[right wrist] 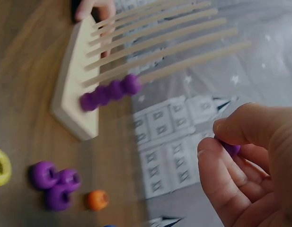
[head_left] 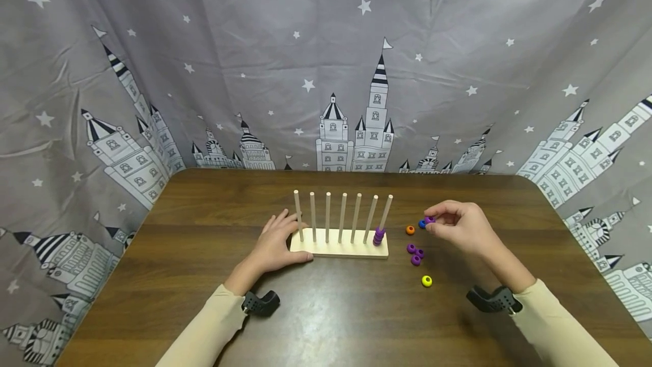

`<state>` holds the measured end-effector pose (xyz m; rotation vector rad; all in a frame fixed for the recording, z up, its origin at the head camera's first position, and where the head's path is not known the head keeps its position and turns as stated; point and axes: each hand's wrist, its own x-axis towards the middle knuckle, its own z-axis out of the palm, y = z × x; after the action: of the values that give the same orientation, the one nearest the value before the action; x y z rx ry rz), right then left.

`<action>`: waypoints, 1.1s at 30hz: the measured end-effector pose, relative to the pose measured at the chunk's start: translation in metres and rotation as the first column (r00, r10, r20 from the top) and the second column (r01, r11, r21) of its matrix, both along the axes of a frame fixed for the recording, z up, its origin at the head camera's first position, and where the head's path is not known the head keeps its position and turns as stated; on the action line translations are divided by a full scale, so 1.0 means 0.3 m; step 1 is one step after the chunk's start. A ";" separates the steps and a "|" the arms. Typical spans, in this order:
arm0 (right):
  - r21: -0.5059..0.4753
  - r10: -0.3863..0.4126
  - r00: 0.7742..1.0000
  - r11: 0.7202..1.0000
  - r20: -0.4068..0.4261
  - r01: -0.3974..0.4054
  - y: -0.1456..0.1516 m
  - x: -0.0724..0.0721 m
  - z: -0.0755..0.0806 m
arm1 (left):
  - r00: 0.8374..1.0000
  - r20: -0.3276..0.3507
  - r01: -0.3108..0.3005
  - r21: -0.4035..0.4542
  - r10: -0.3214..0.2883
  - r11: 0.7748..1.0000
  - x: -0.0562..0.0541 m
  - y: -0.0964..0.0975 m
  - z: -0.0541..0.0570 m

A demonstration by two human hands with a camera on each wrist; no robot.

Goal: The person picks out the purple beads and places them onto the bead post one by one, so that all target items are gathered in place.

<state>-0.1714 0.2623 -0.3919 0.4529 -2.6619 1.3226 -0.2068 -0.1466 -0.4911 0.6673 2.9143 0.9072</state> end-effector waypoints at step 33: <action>-0.035 0.119 0.987 0.993 0.106 -0.116 -0.138 -0.088 0.247 | 1.000 -0.004 -0.002 0.002 0.002 1.000 0.000 -0.001 -0.001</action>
<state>-0.1980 0.2208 -0.3180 0.5577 -2.7369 1.4557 -0.2069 -0.1470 -0.4915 0.6675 2.9181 0.9107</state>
